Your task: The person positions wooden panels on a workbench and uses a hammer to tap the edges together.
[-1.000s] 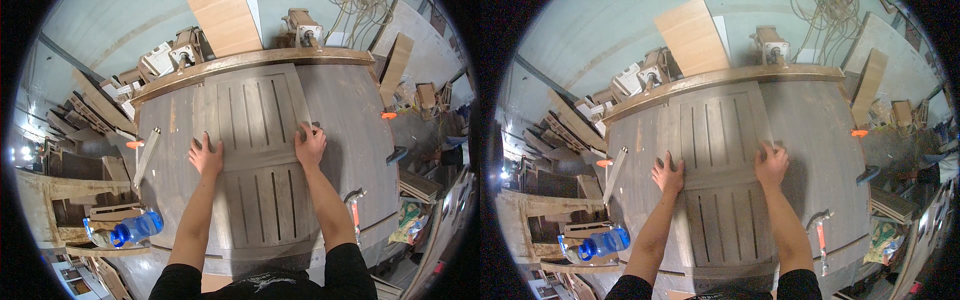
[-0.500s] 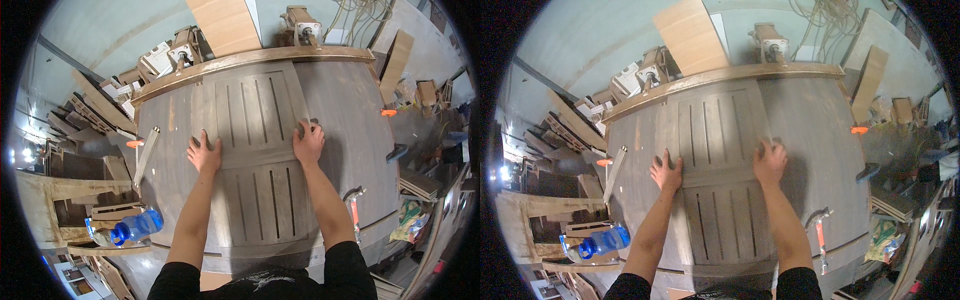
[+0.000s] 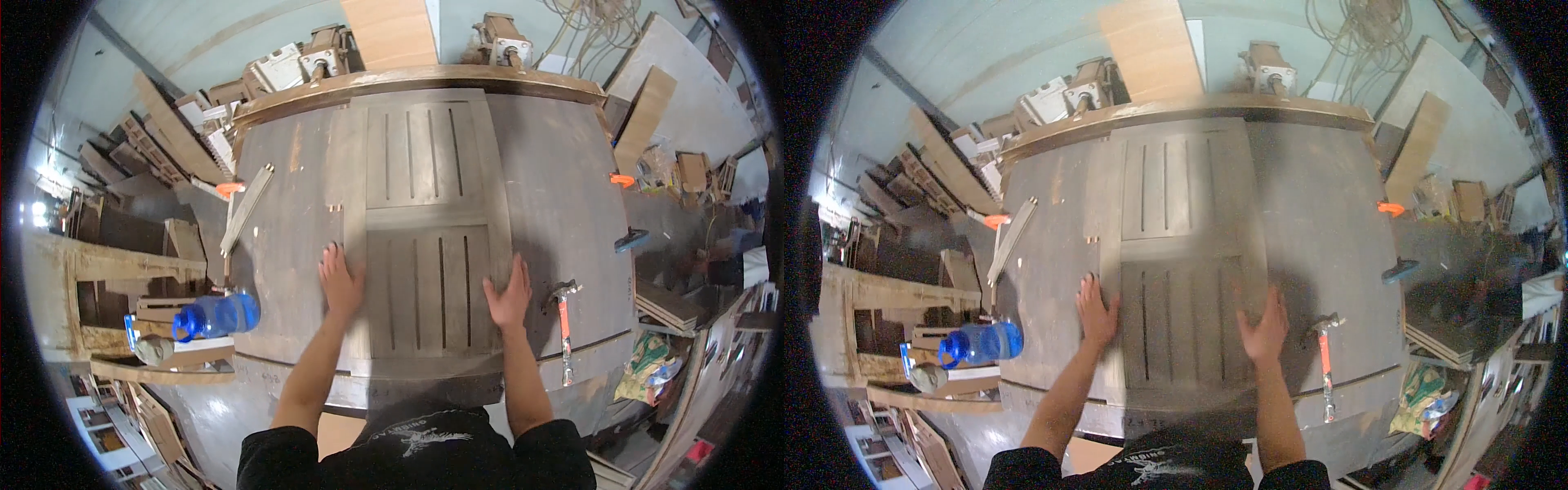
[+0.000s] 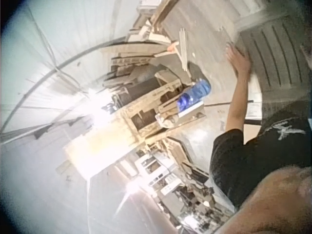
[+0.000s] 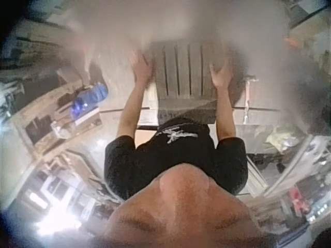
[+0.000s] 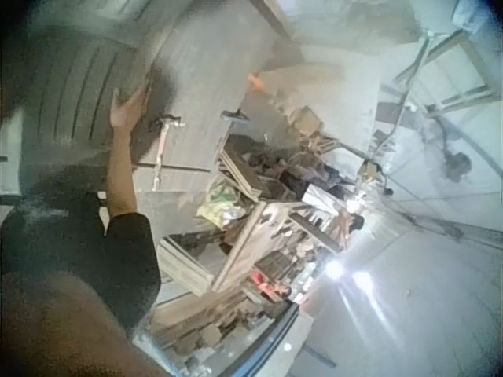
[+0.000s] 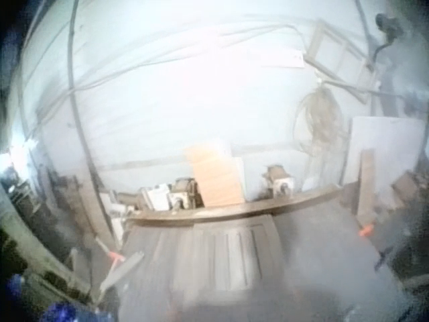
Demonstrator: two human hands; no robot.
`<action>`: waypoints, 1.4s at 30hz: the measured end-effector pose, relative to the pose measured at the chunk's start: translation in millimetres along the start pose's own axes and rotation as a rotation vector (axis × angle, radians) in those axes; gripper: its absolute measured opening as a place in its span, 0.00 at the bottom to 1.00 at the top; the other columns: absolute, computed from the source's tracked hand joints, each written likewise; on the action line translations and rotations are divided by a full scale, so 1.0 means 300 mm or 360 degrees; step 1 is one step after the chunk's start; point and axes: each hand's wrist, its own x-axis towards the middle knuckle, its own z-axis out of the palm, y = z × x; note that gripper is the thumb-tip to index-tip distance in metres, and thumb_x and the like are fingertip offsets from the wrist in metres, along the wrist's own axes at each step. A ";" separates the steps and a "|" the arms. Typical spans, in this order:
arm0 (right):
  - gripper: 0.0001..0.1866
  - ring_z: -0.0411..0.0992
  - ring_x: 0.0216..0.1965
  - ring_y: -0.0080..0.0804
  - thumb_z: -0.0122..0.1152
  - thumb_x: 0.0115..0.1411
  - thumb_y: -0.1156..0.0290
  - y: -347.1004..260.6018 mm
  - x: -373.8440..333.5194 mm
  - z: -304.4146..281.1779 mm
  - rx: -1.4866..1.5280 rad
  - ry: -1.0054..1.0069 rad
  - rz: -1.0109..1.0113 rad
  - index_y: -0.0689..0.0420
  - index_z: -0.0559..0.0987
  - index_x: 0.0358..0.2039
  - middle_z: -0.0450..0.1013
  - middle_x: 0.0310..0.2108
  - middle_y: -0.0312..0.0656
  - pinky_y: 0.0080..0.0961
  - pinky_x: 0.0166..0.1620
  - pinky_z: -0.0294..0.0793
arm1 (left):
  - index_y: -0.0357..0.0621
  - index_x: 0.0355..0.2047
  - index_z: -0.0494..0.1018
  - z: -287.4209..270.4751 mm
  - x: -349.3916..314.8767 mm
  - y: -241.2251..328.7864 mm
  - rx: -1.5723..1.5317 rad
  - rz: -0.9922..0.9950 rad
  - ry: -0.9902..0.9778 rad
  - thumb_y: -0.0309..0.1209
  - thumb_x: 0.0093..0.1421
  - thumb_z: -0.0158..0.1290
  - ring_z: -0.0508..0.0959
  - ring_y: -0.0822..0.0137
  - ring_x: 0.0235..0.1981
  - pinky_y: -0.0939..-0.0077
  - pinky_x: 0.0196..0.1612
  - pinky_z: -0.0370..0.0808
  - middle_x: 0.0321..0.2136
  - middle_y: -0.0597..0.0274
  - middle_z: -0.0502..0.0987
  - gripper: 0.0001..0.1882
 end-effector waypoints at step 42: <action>0.31 0.65 0.60 0.33 0.56 0.66 0.58 -0.320 -1.581 -0.831 0.1029 0.1149 0.0552 0.67 0.67 0.62 0.70 0.58 0.44 0.30 0.63 0.59 | 0.39 0.41 0.75 -0.920 -0.352 0.452 -0.2314 0.0286 -0.1355 0.40 0.61 0.60 0.72 0.75 0.34 0.75 0.40 0.69 0.34 0.71 0.76 0.17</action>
